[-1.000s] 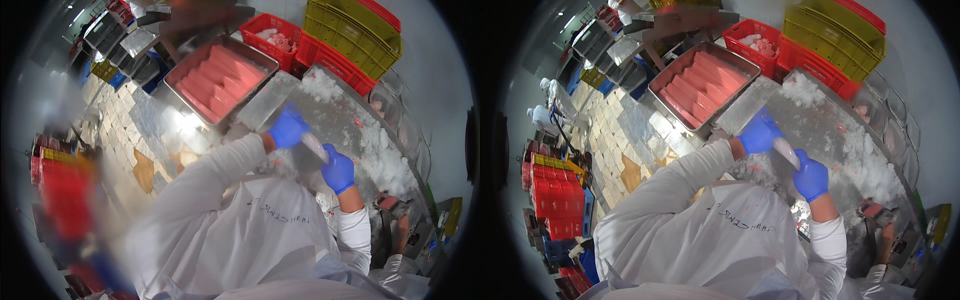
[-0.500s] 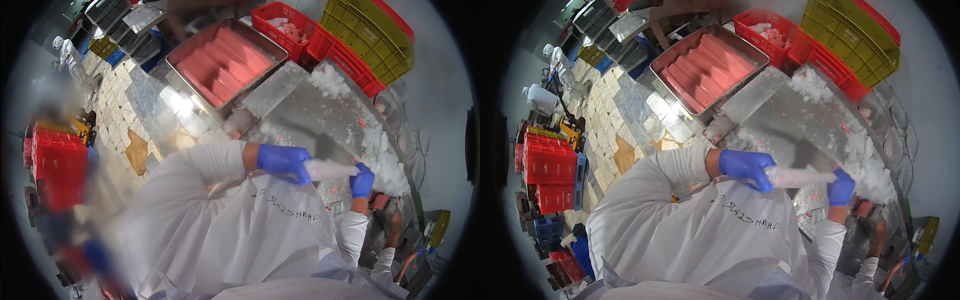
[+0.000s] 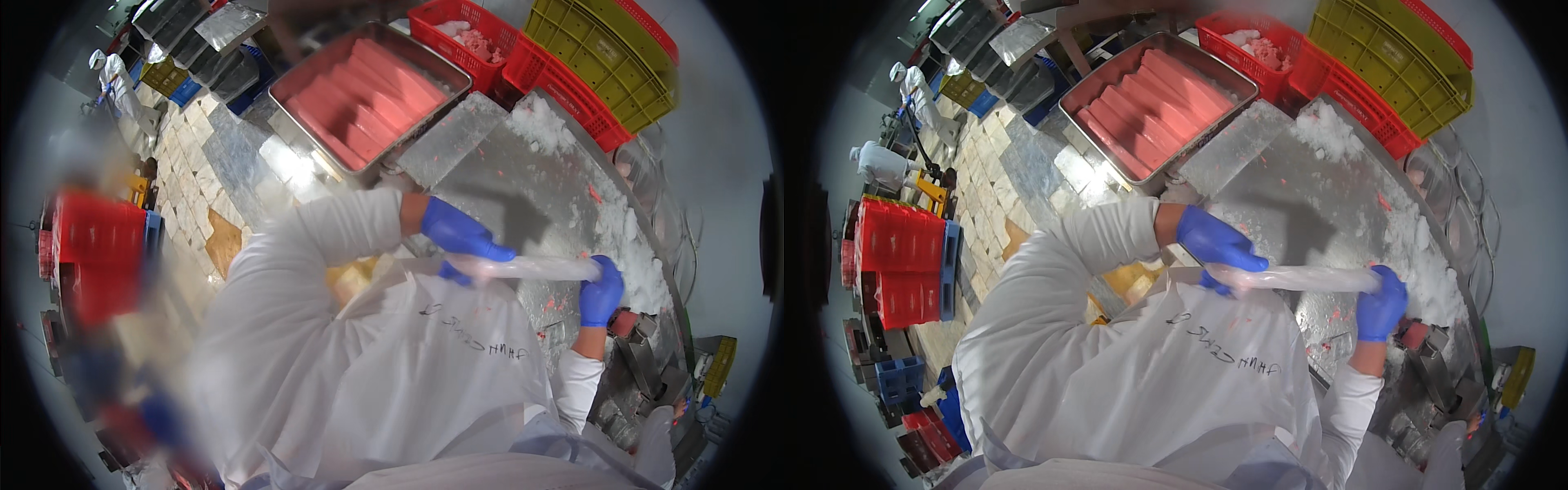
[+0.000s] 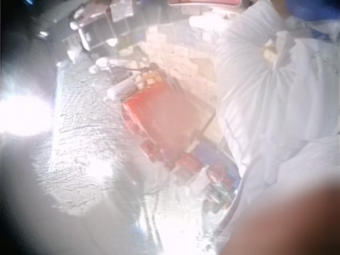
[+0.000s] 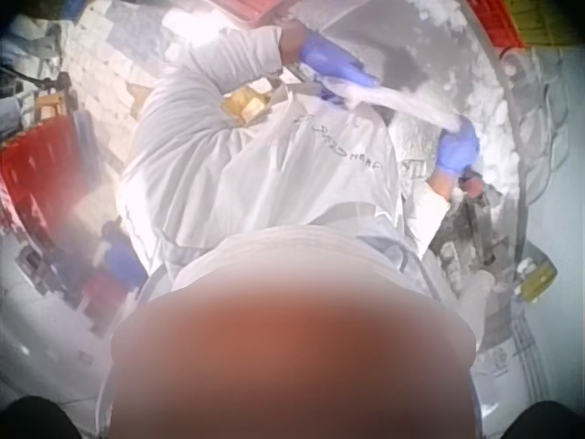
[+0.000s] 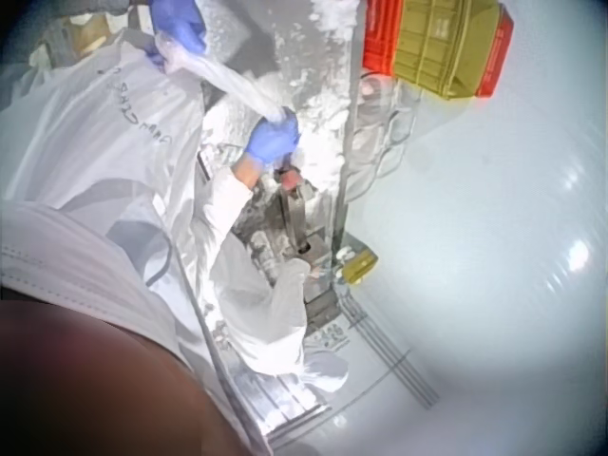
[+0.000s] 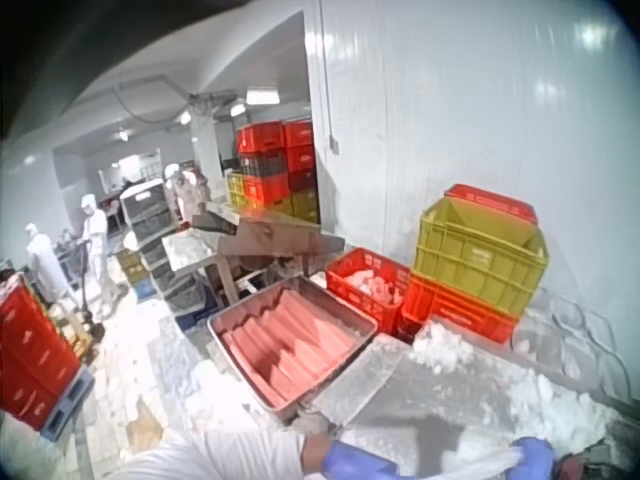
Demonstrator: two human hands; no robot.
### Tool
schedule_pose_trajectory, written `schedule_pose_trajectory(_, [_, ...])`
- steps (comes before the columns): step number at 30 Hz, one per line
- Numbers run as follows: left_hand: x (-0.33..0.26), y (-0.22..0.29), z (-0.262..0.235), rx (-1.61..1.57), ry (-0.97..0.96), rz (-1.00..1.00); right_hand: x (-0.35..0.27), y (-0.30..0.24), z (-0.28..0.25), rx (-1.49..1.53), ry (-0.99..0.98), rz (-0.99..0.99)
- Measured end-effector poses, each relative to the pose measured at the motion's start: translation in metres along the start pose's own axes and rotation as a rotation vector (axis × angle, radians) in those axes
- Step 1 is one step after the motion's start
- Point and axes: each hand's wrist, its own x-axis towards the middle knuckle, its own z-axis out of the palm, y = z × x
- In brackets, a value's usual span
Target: The person repeatedly picks up pink fish fillets, places them on a metal surface, and runs them through a slicing machine. The resulting slices are collected in a metal tray. The person also handles ice and scrapes the work surface between cycles.
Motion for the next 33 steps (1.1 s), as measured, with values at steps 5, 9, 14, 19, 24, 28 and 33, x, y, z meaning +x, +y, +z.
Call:
schedule_pose_trajectory(5, [0.060,-0.014,-0.022,0.477,1.072,1.244,-0.053,-0.030,0.062,0.593,-0.391,-0.008])
schedule_pose_trajectory(9, [0.072,-0.022,-0.016,1.085,1.013,0.481,-0.046,-0.075,0.030,1.108,-0.428,0.080])
schedule_pose_trajectory(14, [0.121,-0.027,-0.020,0.293,0.860,0.370,-0.035,-0.075,0.055,1.278,-0.391,0.012])
schedule_pose_trajectory(19, [0.126,-0.013,-0.008,0.094,0.630,0.465,-0.041,-0.106,0.061,1.137,-0.248,0.188])
schedule_pose_trajectory(24, [0.138,-0.011,-0.007,0.805,0.871,0.540,-0.048,-0.052,0.070,0.633,-0.009,0.197])
schedule_pose_trajectory(28, [0.151,-0.015,-0.019,0.884,1.169,0.623,-0.048,-0.066,0.044,0.664,0.072,-0.119])
schedule_pose_trajectory(33, [0.177,-0.022,-0.028,0.580,0.849,0.526,-0.068,-0.055,0.021,0.921,-0.356,0.283])
